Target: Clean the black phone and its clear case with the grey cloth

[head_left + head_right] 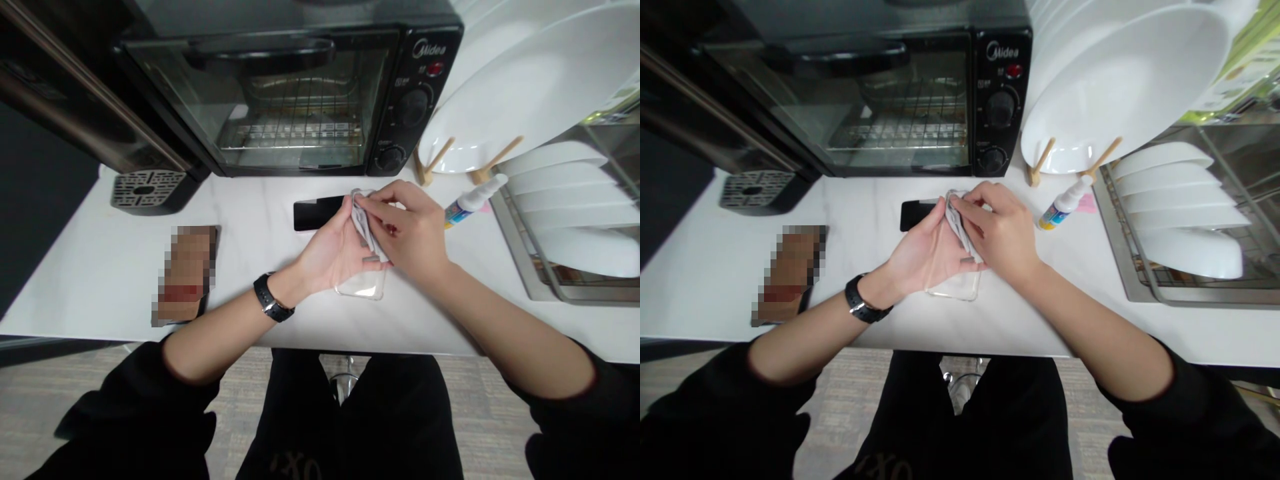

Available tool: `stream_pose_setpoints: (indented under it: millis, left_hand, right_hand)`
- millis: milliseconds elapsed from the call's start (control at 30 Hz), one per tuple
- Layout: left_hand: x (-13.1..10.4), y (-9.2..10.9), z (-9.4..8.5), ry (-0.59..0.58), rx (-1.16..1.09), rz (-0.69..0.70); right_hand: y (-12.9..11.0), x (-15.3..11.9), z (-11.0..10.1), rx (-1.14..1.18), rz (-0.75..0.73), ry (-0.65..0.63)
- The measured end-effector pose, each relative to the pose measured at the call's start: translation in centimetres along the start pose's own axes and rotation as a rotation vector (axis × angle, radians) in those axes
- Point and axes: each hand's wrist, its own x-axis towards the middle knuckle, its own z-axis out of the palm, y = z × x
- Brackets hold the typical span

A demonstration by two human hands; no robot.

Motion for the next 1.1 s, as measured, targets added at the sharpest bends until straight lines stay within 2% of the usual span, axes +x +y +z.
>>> stream_pose_setpoints:
  millis: [133,300,400,533,633,767,1100]
  left_hand:
    - [-0.2,0.2,0.4,0.042,-0.078,0.113]
    - [-0.6,1.4,0.2,0.059,-0.028,0.194]
    - [-0.7,1.8,0.0,0.063,-0.005,0.242]
    - [-0.6,1.9,-0.3,0.063,0.01,0.271]
    - [-0.5,1.9,-0.6,0.071,0.101,0.312]
    - [-0.5,2.1,-0.7,0.09,0.165,0.351]
    - [-0.4,2.7,-0.6,0.101,0.052,0.347]
  right_hand:
    - [-0.9,-0.3,0.2,0.1,-0.089,-0.102]
    - [-1.6,-0.5,0.4,0.169,-0.269,-0.2]
    - [-1.9,-0.2,0.1,0.21,-0.381,-0.241]
    - [-1.7,0.4,-0.7,0.252,-0.447,-0.331]
    - [-1.0,0.9,-1.4,0.247,-0.462,-0.422]
    - [0.3,1.0,-1.8,0.109,-0.41,-0.523]
    - [-0.1,0.6,-1.3,-0.099,-0.256,-0.471]
